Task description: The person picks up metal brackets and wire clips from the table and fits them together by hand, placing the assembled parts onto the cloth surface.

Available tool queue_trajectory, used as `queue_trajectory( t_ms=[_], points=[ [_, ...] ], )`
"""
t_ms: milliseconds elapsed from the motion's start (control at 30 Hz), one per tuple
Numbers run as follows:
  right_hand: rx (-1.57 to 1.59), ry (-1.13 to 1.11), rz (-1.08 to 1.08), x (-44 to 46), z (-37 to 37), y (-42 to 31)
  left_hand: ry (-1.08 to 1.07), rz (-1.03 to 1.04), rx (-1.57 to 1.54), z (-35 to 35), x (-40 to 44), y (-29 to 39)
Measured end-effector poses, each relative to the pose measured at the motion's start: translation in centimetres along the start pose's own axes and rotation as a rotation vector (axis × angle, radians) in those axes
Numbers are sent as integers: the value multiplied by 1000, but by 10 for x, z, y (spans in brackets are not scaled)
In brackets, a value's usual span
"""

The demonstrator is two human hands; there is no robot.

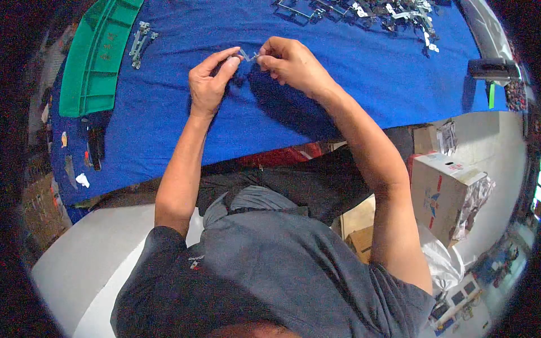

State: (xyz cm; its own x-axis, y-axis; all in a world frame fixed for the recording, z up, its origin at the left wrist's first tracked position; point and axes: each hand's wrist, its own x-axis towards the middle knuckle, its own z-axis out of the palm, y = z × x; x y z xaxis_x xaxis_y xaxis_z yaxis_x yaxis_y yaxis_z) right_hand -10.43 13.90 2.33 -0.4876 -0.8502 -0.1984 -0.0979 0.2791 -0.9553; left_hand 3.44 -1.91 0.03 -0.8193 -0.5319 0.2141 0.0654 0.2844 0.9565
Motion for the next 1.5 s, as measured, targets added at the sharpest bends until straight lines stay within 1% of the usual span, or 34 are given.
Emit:
queue_trajectory(
  t_ms=[67,100,167,300,367,400,467,500,567,600,667,700,767,900,967,1033,1100,1200,1267,1367,1400,1467,1500],
  points=[
    [233,-52,-27,3,-1,6,-49,-45,74,-2,0,5],
    [232,-52,-28,4,-2,8,-49,-44,74,-2,0,5],
    [460,-118,53,5,-4,7,-65,-11,66,-2,1,5],
    [400,-102,62,5,-3,5,-102,-47,61,-3,0,8],
    [304,-151,30,7,-5,6,-148,-30,50,-4,0,7],
    [305,-151,29,7,-4,7,-148,-29,51,-4,0,5],
    [289,39,-42,5,1,4,-164,27,76,-4,1,3],
    [289,39,-43,5,1,2,-164,27,77,-3,1,2],
    [331,186,-76,4,1,-3,-61,-35,47,0,0,3],
    [331,186,-78,4,0,-3,-60,-33,47,1,1,4],
    [205,116,-45,2,-3,-1,49,-174,-63,2,2,6],
    [206,118,-46,2,-3,-1,48,-168,-77,2,3,3],
    [152,41,-43,1,-1,-2,44,-169,-74,2,3,4],
    [133,20,-51,2,2,0,35,-167,-75,1,3,3],
    [59,11,-72,5,3,5,40,-168,-71,2,3,4],
    [52,31,-63,4,4,7,44,-170,-67,2,3,2],
    [45,52,-54,4,3,7,30,-99,-52,1,3,-1],
    [-1,45,-62,5,1,7,28,-117,-57,1,2,1],
    [-99,91,-91,5,2,7,16,-92,-38,0,2,-1],
    [-154,61,-123,2,3,5,-5,-51,7,-1,0,3],
    [-154,61,-121,1,2,3,-13,-33,34,-1,0,5],
    [112,26,2,0,2,0,-14,-17,23,-1,0,5],
    [112,26,1,2,1,2,-16,-2,14,-1,1,5]
  ],
)
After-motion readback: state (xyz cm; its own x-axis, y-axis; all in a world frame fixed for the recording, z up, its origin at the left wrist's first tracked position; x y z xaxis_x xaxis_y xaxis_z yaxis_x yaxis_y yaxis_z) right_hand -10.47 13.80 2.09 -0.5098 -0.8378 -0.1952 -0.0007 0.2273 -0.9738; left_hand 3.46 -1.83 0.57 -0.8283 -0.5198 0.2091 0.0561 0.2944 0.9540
